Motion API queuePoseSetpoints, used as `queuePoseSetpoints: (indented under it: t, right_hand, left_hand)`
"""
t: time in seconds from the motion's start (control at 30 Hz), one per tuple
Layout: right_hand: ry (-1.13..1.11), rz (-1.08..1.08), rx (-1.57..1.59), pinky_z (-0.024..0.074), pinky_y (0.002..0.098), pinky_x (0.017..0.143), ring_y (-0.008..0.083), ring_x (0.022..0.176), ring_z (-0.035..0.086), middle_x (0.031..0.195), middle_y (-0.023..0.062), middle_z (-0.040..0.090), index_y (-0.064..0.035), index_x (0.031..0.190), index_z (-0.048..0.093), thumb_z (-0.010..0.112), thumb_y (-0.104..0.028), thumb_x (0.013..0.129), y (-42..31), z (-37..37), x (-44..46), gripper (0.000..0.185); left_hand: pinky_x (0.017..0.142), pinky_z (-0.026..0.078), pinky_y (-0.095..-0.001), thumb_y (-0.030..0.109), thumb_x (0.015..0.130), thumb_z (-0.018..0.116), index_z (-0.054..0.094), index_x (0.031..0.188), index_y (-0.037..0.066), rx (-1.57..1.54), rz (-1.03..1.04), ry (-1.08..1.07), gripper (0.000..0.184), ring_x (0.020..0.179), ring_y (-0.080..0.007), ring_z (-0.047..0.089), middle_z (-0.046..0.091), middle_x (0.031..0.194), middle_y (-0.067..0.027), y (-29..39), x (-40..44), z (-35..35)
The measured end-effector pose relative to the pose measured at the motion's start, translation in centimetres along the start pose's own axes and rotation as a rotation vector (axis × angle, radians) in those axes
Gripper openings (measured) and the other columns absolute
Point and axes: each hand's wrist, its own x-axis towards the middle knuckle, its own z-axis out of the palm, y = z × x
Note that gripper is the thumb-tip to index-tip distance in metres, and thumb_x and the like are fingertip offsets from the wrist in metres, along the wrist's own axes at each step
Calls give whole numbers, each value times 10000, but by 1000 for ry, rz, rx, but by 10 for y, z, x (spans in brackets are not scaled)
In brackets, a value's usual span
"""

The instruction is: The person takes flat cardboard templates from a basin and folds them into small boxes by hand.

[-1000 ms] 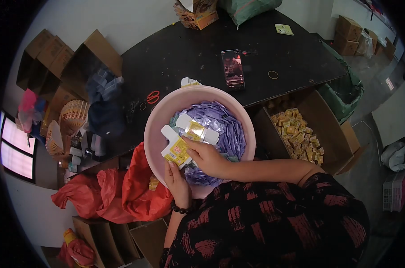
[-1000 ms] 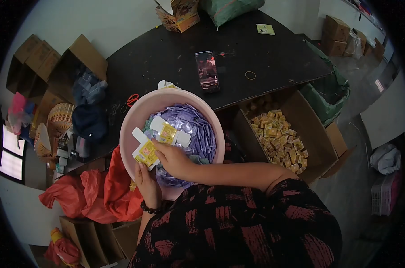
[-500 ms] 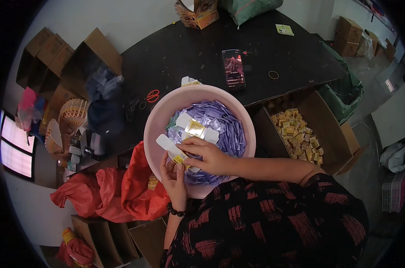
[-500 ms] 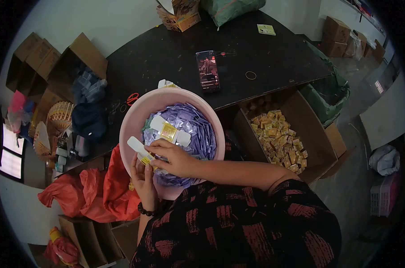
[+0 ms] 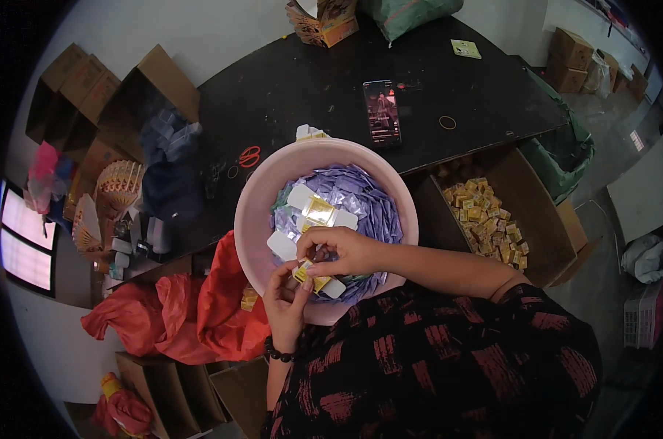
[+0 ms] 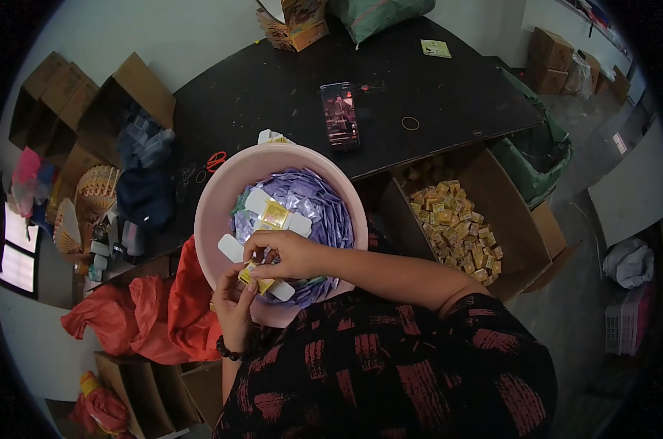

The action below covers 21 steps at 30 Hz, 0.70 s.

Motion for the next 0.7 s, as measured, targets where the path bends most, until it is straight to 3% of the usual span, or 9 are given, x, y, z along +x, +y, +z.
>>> queuePoseSetpoints:
  t: [0.43,0.53,0.63,0.7]
  right_hand:
    - [39,104,267,470,230,707,98,850,526,918,39,527,-24,973,574,683,-144,828,10,10,-3,217]
    - [65,44,19,444,231,786,88,912,513,993,26,501,-31,943,568,661,-103,849,5,13,-5,151]
    - [210,53,84,454,241,813,99,958,529,998,35,504,-23,901,572,645,-87,858,8,17,-4,106]
    - [41,273,371,464,261,857,109,997,540,1017,45,527,-15,903,565,630,-64,863,13,12,-1,90]
  left_hand:
    - [820,468,-213,-47,849,576,459,1178,-20,-101,-161,-6,350,999,-136,587,573,1095,-106,4,-3,-4]
    - [793,469,-204,-36,850,583,477,1157,-21,-100,-169,-4,325,951,-121,591,579,1075,-96,0,-2,-7]
    - [750,469,-190,-19,853,591,498,1130,-20,-111,-188,31,293,882,-102,591,580,1066,-87,0,-2,-6]
    - [729,467,-182,-10,854,595,510,1117,-18,-138,-207,52,276,849,-92,589,579,1064,-83,-1,-2,-4]
